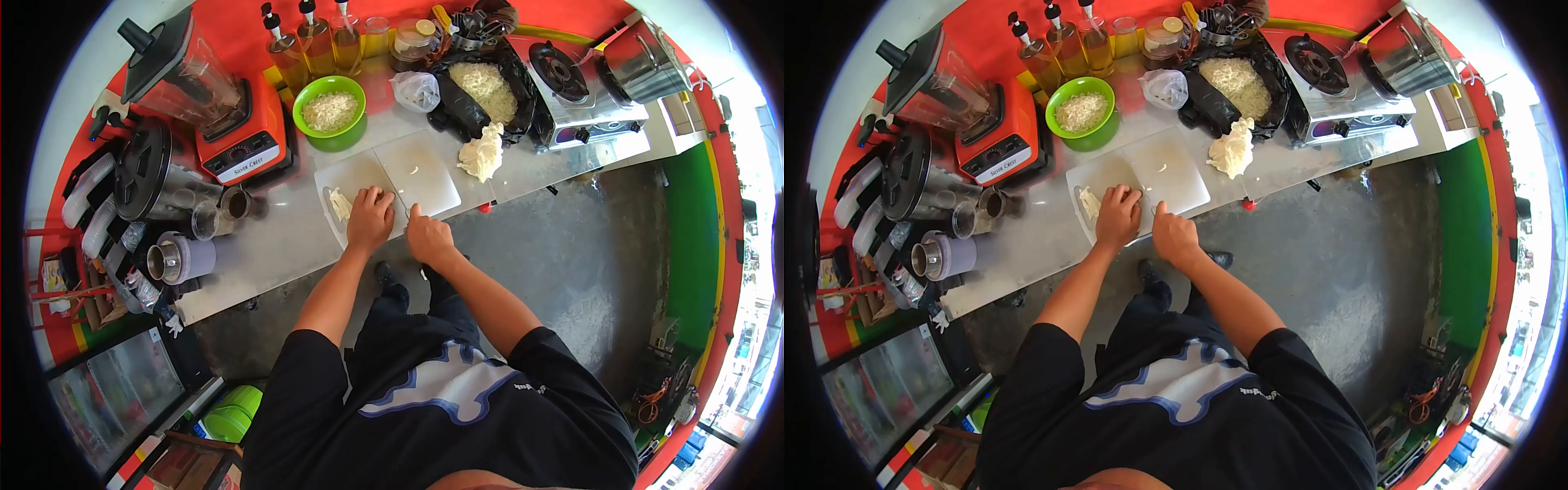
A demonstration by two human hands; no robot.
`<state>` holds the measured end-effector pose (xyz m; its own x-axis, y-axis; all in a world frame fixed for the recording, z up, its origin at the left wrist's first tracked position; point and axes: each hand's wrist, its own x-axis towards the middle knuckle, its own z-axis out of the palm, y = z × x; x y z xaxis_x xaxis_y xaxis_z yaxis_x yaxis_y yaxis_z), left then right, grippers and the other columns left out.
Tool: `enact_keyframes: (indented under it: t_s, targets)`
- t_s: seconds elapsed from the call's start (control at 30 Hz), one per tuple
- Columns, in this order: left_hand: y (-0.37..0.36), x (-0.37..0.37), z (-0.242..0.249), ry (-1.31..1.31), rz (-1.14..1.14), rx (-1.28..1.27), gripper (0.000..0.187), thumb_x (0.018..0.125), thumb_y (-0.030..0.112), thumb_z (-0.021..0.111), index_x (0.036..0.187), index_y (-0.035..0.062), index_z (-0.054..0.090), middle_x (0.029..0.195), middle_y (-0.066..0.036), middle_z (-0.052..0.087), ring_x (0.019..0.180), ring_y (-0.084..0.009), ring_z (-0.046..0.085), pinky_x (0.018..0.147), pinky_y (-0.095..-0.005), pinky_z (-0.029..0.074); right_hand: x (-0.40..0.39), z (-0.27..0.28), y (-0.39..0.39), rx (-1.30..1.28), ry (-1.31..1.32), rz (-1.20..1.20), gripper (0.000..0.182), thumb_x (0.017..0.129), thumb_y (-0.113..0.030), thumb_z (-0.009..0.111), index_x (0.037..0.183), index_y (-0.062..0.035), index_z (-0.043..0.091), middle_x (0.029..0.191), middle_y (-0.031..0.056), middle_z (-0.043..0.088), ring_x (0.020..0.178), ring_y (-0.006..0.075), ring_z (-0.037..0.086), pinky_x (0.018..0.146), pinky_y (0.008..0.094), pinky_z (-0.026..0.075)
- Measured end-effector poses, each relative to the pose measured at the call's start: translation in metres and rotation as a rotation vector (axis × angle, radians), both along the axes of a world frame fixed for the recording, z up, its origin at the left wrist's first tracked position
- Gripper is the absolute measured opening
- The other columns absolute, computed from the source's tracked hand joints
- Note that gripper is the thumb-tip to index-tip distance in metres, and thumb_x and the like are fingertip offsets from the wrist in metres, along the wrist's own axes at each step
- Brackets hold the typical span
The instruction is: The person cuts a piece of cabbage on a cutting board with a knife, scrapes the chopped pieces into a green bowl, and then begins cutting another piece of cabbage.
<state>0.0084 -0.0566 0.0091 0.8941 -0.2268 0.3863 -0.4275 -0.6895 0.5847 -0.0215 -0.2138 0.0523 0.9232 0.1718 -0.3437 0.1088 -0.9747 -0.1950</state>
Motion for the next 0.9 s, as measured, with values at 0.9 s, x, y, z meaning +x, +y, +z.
enact_keyframes:
  t_s: [0.9]
  targets:
    - [0.001,0.003,-0.006,-0.013,0.003,-0.052,0.015,0.084,0.004,0.063,0.098,0.0048,0.064,0.097,-0.011,0.058,0.094,-0.0319,0.056,0.080,-0.0434,0.050,0.011,0.001,0.010,0.080,0.069,-0.023,0.025,0.094,-0.013,0.051,0.111,0.0035,0.045,0.088,0.0279,0.071,0.085,0.0440,0.072,0.075,0.0519,0.057]
